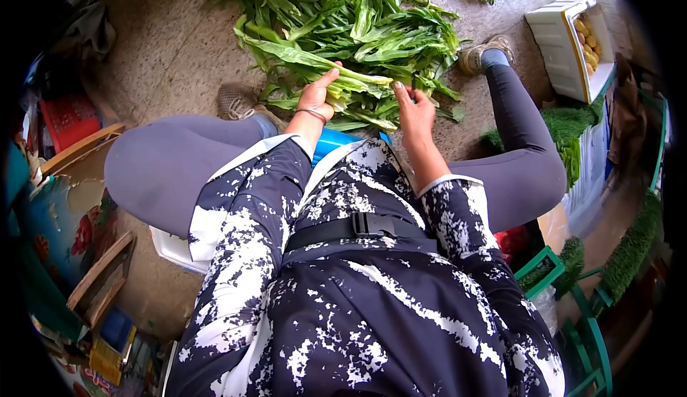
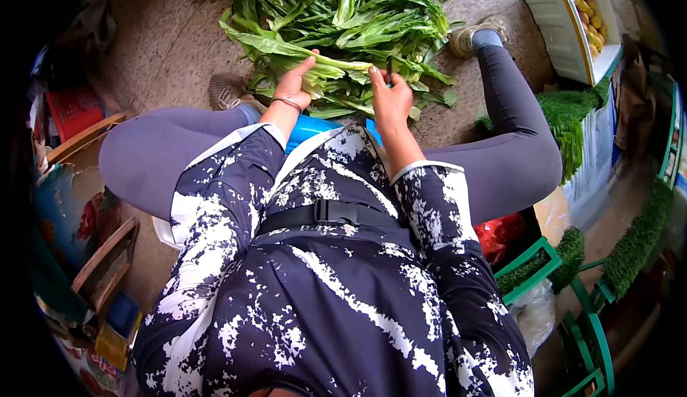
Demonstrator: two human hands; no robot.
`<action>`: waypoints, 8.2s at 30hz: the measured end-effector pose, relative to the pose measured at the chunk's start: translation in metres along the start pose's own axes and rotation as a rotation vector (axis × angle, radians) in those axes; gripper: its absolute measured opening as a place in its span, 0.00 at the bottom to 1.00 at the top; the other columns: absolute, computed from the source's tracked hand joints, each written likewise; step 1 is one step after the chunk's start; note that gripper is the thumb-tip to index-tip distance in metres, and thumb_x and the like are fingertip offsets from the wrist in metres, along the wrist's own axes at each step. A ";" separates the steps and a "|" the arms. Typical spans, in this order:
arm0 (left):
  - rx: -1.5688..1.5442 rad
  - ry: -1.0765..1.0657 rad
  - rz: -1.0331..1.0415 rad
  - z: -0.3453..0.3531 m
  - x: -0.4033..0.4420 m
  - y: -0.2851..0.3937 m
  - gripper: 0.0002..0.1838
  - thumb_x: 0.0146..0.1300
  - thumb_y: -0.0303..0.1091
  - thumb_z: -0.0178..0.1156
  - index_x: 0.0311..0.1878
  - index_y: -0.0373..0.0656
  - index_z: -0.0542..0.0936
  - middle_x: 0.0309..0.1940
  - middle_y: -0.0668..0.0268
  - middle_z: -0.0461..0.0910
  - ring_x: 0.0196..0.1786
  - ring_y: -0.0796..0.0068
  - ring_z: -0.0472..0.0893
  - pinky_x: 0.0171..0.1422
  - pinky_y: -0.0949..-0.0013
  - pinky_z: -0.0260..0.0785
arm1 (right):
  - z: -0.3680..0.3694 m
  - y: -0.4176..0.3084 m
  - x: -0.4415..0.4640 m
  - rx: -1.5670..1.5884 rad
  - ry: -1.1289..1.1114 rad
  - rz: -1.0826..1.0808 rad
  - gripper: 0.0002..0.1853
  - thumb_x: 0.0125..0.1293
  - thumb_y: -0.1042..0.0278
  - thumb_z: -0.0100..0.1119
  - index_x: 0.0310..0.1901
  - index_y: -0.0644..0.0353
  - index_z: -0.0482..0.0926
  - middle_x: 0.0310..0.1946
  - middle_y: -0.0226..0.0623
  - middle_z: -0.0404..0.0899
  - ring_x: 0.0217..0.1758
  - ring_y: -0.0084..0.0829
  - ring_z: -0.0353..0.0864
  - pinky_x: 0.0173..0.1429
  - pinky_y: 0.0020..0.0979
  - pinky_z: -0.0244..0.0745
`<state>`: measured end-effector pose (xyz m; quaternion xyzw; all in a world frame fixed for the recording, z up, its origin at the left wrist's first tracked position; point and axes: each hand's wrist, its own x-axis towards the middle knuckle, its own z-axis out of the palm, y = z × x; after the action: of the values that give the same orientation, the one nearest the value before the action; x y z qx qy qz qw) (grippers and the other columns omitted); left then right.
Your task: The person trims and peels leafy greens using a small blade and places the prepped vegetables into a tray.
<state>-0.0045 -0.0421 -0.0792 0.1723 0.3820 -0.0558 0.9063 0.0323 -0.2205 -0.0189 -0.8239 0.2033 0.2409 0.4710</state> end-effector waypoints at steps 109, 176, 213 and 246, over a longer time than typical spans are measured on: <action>1.509 0.156 0.444 -0.010 -0.009 0.010 0.19 0.43 0.27 0.63 0.42 0.38 0.75 0.36 0.58 0.80 0.40 0.66 0.80 0.46 0.69 0.69 | 0.011 -0.024 0.001 0.683 -0.605 0.085 0.39 0.57 0.58 0.57 0.64 0.65 0.48 0.20 0.28 0.68 0.16 0.19 0.59 0.18 0.19 0.49; 1.905 -0.237 -0.036 -0.005 -0.030 0.071 0.18 0.43 0.21 0.52 0.42 0.39 0.76 0.34 0.51 0.79 0.38 0.56 0.78 0.43 0.65 0.68 | 0.021 0.015 0.020 0.870 -0.796 0.861 0.20 0.59 0.50 0.54 0.19 0.49 0.59 0.12 0.22 0.54 0.12 0.17 0.49 0.16 0.21 0.45; 0.149 0.308 0.202 0.007 -0.088 0.080 0.10 0.50 0.23 0.61 0.34 0.44 0.72 0.26 0.68 0.74 0.25 0.75 0.74 0.34 0.67 0.71 | 0.076 -0.024 0.078 0.138 0.013 0.162 0.17 0.45 0.57 0.63 0.29 0.64 0.77 0.24 0.40 0.77 0.24 0.33 0.76 0.31 0.33 0.70; 0.093 -0.125 0.257 0.034 -0.062 0.047 0.11 0.51 0.21 0.60 0.39 0.40 0.74 0.35 0.62 0.77 0.41 0.66 0.78 0.48 0.63 0.72 | 0.031 -0.020 -0.042 0.841 -0.556 0.619 0.10 0.62 0.54 0.50 0.27 0.45 0.65 0.16 0.20 0.57 0.15 0.17 0.51 0.18 0.21 0.46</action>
<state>-0.0141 -0.0124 -0.0001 0.2574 0.2965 0.0323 0.9191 0.0038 -0.1796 0.0061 -0.3746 0.3813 0.4728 0.7005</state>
